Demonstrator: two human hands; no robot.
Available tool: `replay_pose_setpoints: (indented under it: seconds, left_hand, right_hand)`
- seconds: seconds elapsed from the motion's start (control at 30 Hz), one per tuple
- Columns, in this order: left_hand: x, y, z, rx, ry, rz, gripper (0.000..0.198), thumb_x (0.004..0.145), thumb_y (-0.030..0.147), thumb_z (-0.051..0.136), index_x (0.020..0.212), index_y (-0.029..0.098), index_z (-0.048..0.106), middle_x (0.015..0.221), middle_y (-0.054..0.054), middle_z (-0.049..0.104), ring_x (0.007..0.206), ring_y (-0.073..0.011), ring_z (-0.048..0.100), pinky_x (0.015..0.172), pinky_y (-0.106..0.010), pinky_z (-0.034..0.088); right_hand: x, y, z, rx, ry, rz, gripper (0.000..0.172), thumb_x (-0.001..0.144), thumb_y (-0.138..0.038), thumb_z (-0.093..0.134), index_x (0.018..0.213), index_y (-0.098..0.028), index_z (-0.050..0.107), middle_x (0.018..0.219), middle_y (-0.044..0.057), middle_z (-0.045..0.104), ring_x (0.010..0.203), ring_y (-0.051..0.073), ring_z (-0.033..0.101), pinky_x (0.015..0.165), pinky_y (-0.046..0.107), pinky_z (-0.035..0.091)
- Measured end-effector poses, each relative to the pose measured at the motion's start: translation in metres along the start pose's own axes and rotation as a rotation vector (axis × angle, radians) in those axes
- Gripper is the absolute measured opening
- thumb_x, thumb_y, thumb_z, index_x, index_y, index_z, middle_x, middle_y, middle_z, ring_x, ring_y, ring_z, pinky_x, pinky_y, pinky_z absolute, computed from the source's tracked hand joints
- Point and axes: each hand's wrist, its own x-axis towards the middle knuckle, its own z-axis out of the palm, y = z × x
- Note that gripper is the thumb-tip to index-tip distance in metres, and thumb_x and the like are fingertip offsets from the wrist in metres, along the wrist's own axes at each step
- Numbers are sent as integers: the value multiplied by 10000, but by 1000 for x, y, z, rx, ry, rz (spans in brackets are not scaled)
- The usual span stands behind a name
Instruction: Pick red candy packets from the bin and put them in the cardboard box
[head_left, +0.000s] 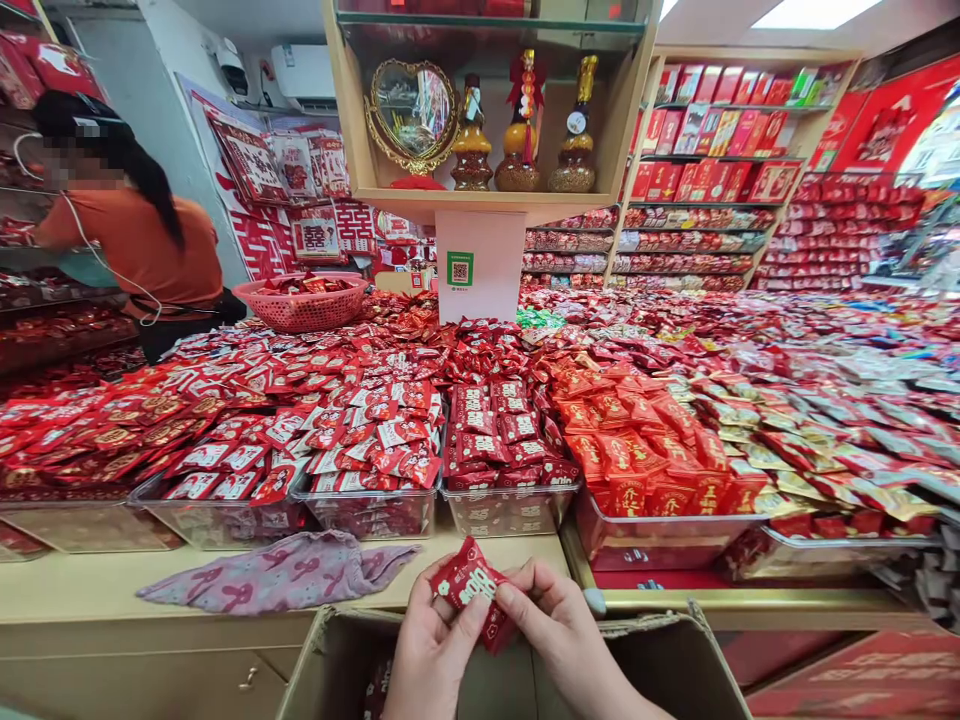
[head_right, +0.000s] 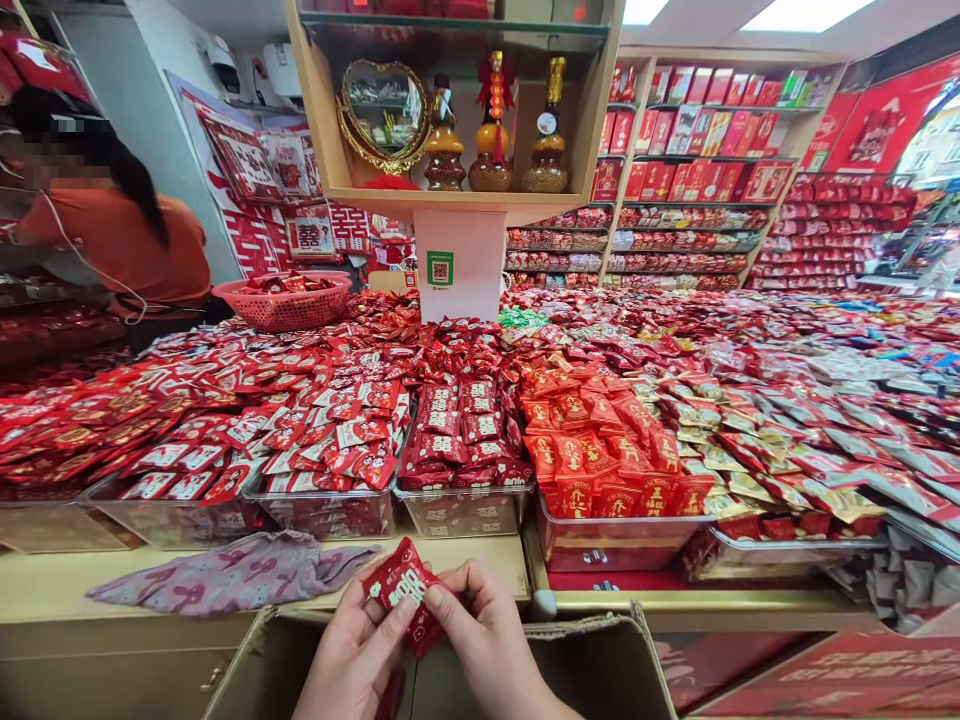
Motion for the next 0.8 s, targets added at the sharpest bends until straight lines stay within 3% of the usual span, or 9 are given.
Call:
replay_pose_setpoints:
  seconds: [0.27, 0.43, 0.57, 0.8]
  left_hand:
    - [-1, 16, 0, -3, -67, -88, 488, 656, 278, 693, 1050, 199, 416, 928, -88, 665, 897, -223, 605, 760, -323, 470]
    - [-1, 12, -5, 143, -219, -132, 637, 674, 348, 666, 1192, 222, 317, 907, -90, 661, 708, -191, 616, 627, -327, 485]
    - [0, 4, -8, 253, -252, -120, 692, 677, 366, 658, 1232, 213, 274, 810, -61, 663, 641, -166, 586, 594, -313, 472]
    - [6, 15, -4, 313, -135, -116, 664, 663, 380, 672, 1193, 169, 332, 707, -36, 674, 616, -155, 588, 591, -259, 433]
  right_hand:
    - [1, -3, -6, -212, -27, -114, 253, 743, -366, 613, 648, -141, 548, 734, 44, 596, 699, 141, 521, 654, 262, 419]
    - [6, -7, -11, -302, 17, -68, 331, 724, -407, 620, 924, -145, 588, 802, 49, 605, 679, 141, 523, 614, 259, 416]
    - [10, -10, -16, -367, -37, -52, 298, 728, -416, 611, 752, -120, 638, 704, 54, 629, 648, 143, 518, 614, 265, 402]
    - [11, -16, -12, -90, 70, 68, 348, 627, -463, 680, 616, -130, 584, 533, -12, 556, 473, 80, 432, 470, 208, 341]
